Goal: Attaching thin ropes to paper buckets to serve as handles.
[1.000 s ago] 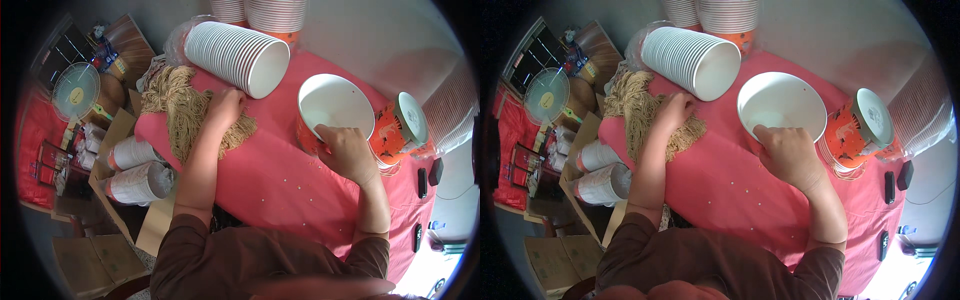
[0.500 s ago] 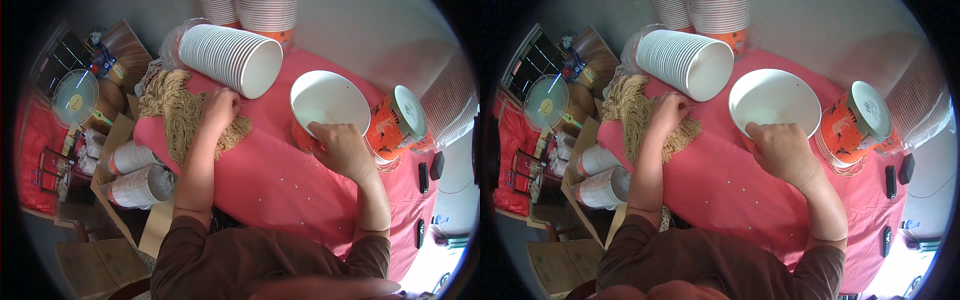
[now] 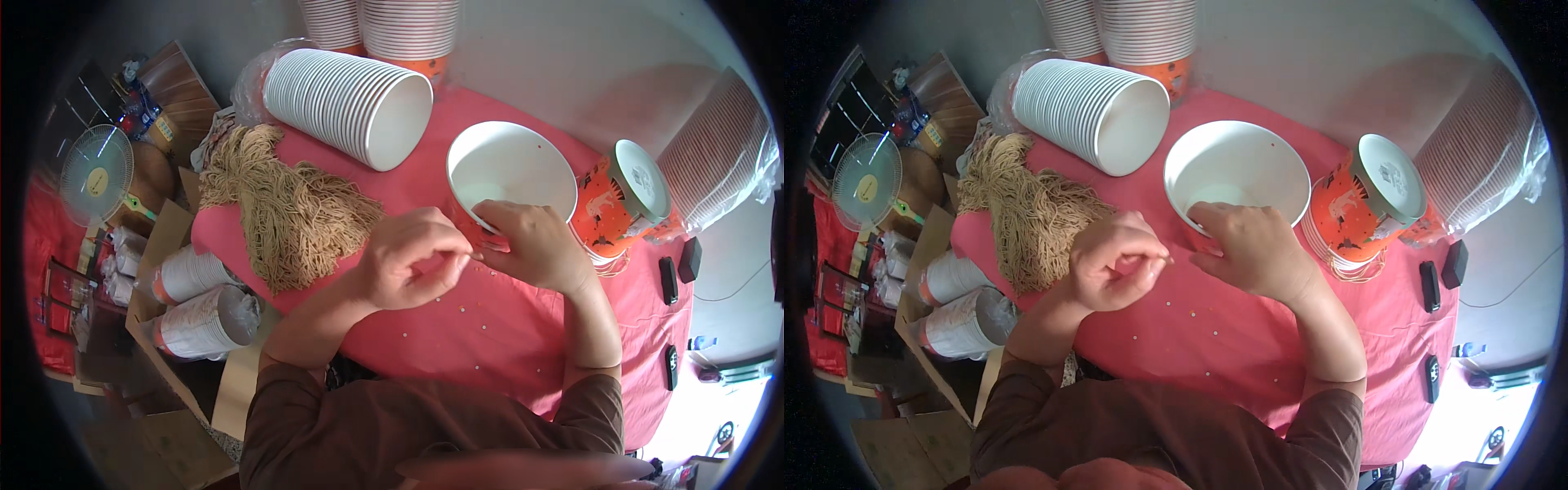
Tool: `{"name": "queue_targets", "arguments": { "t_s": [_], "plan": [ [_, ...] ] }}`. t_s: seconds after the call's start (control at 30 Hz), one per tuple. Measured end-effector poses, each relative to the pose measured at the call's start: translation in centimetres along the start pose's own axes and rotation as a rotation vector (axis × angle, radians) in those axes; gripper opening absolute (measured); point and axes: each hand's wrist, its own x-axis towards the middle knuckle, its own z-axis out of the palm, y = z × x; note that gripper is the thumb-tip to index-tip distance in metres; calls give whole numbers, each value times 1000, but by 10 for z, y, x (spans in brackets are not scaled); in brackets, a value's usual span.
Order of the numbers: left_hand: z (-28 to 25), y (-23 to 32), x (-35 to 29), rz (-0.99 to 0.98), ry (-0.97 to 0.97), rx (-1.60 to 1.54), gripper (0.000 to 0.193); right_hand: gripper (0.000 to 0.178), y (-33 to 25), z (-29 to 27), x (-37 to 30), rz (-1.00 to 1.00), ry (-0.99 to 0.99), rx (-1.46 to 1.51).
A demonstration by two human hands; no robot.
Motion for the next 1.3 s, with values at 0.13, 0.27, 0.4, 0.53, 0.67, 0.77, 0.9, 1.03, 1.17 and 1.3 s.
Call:
{"name": "queue_targets", "arguments": {
  "t_s": [0.13,0.27,0.4,0.53,0.67,0.77,0.9,1.03,1.17,1.3],
  "plan": [
    [-2,-14,-6,-149,73,8,10,27,-5,-16,5,-71,98,427],
    [2,-23,-7,-86,28,160,14,16,-3,-22,1,-57,196,676],
    [12,-26,-9,-67,-4,203,12,7,-2,-25,-2,-69,284,632],
    [12,-27,-11,-119,9,233,12,5,-3,-29,-4,-27,244,620],
    [13,-30,-12,-114,10,268,12,3,0,-30,-4,-77,197,608],
    [14,-31,-12,-109,-13,283,13,6,3,-21,2,-55,280,527],
    [17,-34,-15,-140,18,282,14,11,6,-11,5,-24,343,417],
    [18,-34,-15,-144,25,294,15,9,5,-11,6,1,276,351],
    [20,-31,-15,-144,32,284,16,6,3,-12,6,34,264,364],
    [22,-31,-16,-144,48,302,16,6,1,-11,7,37,246,349]
  ]
}}
